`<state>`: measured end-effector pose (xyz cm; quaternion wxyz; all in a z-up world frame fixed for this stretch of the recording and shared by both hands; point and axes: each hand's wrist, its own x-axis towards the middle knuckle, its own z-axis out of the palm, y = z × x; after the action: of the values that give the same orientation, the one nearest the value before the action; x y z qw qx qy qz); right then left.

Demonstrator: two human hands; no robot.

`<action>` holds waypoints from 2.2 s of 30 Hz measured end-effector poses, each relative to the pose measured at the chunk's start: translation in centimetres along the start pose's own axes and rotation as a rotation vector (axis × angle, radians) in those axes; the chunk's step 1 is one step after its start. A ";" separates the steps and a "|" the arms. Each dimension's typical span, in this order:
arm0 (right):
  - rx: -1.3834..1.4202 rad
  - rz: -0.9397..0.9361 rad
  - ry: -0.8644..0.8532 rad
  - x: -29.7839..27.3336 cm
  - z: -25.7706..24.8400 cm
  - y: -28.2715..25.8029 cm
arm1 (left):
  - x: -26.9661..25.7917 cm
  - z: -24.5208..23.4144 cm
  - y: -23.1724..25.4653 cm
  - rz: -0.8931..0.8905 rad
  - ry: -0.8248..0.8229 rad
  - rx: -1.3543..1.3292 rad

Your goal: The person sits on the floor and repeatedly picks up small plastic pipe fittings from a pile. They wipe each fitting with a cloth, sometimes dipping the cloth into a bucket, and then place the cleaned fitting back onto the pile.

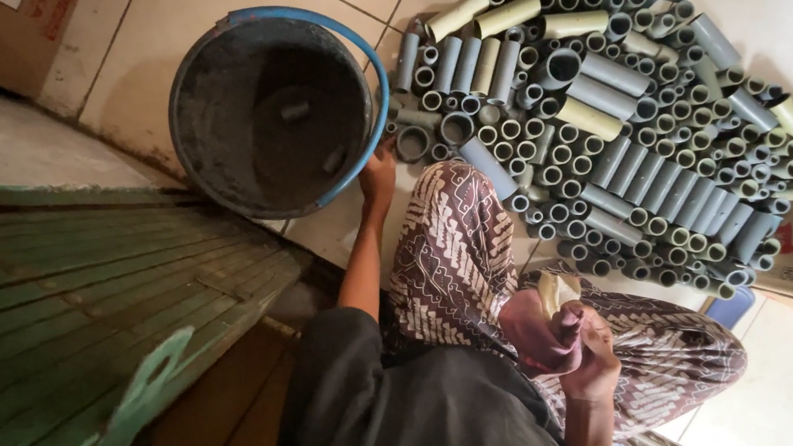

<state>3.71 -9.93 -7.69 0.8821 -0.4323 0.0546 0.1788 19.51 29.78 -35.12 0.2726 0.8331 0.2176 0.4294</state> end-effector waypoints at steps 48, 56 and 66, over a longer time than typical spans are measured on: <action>0.009 -0.031 0.031 -0.7 -0.7 0.0 | 5.5 -10.0 12.8 0.167 -0.271 -0.204; 0.005 -0.014 0.048 -1.1 -1.4 -0.3 | 6.9 -7.9 11.6 0.137 -0.447 -0.144; -0.025 -0.026 0.063 -1.0 -1.8 0.0 | 7.7 -3.1 8.0 0.198 -0.676 0.144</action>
<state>2.86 -11.64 -8.52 0.8769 -0.4492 0.0746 0.1542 22.06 29.20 -23.91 0.2270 0.9621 0.0628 0.1373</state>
